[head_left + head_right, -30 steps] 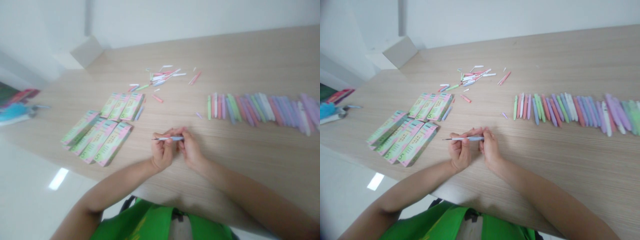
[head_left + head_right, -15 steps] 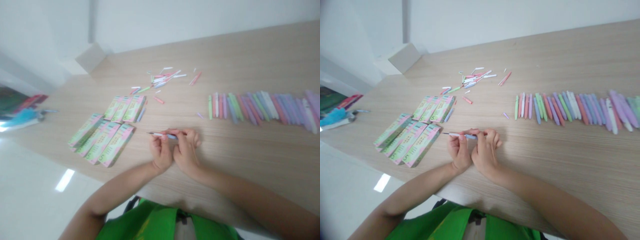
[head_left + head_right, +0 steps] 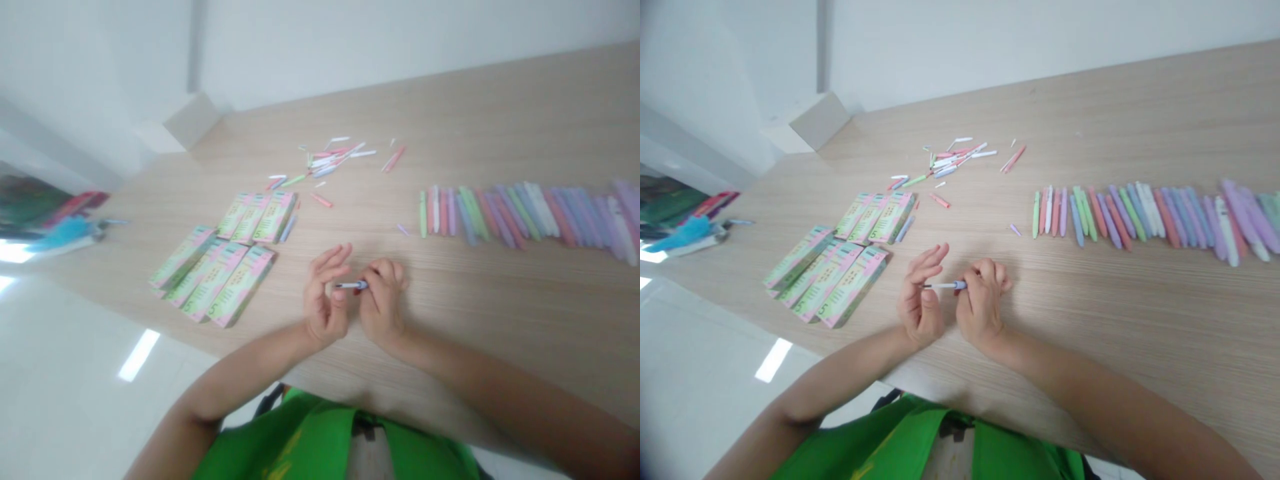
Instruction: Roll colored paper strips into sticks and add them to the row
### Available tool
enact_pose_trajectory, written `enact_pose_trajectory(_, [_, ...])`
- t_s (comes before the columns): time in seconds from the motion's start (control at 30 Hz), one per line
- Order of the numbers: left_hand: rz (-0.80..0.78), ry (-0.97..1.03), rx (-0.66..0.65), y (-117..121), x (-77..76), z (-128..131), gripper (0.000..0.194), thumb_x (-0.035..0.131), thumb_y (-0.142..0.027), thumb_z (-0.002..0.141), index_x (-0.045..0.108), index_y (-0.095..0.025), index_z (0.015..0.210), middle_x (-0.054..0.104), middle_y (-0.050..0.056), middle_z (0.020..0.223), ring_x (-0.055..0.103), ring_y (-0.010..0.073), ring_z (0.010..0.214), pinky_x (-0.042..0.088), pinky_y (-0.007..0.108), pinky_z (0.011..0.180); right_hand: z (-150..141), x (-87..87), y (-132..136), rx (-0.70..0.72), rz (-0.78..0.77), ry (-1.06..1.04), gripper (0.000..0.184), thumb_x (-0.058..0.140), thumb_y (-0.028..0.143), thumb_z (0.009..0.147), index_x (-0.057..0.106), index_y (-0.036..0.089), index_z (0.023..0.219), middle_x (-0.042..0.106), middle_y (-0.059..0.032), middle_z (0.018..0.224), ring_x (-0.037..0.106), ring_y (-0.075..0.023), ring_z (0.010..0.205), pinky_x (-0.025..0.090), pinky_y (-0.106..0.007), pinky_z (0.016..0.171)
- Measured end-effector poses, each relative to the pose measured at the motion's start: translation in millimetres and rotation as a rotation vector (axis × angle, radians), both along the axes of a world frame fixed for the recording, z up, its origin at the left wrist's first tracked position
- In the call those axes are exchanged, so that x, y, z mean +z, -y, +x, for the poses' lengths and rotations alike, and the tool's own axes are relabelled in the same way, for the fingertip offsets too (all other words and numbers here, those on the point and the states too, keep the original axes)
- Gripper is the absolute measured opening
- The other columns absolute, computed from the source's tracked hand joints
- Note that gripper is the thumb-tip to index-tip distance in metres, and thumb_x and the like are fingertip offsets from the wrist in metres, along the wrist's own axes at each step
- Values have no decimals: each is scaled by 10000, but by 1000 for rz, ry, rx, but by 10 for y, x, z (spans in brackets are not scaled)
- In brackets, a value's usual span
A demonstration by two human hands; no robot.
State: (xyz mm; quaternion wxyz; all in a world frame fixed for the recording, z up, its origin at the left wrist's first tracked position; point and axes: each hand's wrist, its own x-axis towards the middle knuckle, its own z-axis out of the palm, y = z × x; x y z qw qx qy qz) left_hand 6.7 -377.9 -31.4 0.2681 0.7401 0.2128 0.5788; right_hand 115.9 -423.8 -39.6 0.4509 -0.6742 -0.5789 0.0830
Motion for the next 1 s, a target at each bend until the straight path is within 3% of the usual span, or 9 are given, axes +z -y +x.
enact_pose_trajectory(0.1, [24, -3, 27, 18, -2, -3, 290, 320, -316, 993, 578, -195, 939, 642, 107, 1229, 517, 237, 1238, 371, 553, 1044, -8, 6, 2, -8, 9, 29, 188, 391, 135, 806, 512, 200, 677, 507, -74, 919, 417, -248, 924, 318, -428, 782])
enact_pose_trajectory(0.2, [2, 10, 34, 7, 3, 4, 278, 319, -300, 995, 564, -189, 922, 649, 114, 1220, 512, 225, 1237, 372, 546, 1044, -13, -12, 15, 19, 62, 25, 166, 395, 142, 790, 512, 204, 690, 500, -75, 919, 419, -251, 934, 338, -438, 805])
enact_pose_trajectory(0.33, [-22, 15, -41, -29, 13, 1, 302, 318, -308, 996, 581, -184, 918, 633, 127, 1247, 481, 229, 1268, 407, 538, 1016, -20, -29, 31, 180, 133, -12, 154, 371, 163, 788, 506, 207, 730, 508, -74, 862, 445, -245, 900, 369, -447, 815])
enact_pose_trajectory(0.5, [79, -151, -139, -72, 34, -4, 224, 478, -285, 944, 675, -178, 958, 616, 133, 1271, 501, 241, 1246, 420, 517, 1017, -17, -27, 24, 303, 226, -262, 216, 357, 160, 829, 555, 228, 884, 599, -51, 899, 530, -215, 896, 407, -412, 856])
enact_pose_trajectory(0.57, [118, -174, -131, -74, 58, 8, 218, 499, -269, 934, 690, -179, 987, 615, 130, 1271, 511, 245, 1240, 424, 517, 1017, -12, -16, 28, 319, 206, -422, 228, 364, 143, 832, 565, 228, 895, 615, -49, 902, 556, -197, 880, 431, -363, 808])
enact_pose_trajectory(0.67, [157, -178, -97, -55, 107, 57, 244, 487, -239, 935, 686, -167, 1056, 620, 130, 1264, 507, 246, 1253, 443, 505, 1013, -1, 30, 30, 335, 169, -576, 189, 374, 137, 814, 546, 214, 803, 571, -17, 727, 539, -162, 704, 417, -304, 656])
enact_pose_trajectory(0.83, [116, -228, -17, -42, 208, 172, 272, 483, -172, 919, 670, -164, 1117, 646, 113, 1232, 511, 225, 1257, 473, 455, 1011, 50, 141, -17, 273, 130, -602, 140, 383, 181, 805, 452, 216, 689, 490, 20, 609, 447, -125, 564, 337, -267, 525])
enact_pose_trajectory(1.0, [69, -328, -84, -64, 345, 129, 247, 469, -166, 920, 712, -182, 965, 698, 76, 1136, 567, 197, 1196, 496, 396, 997, 84, 253, -30, 267, 33, -614, 370, 302, 382, 946, 476, 209, 669, 508, 8, 595, 471, -120, 553, 371, -251, 516])
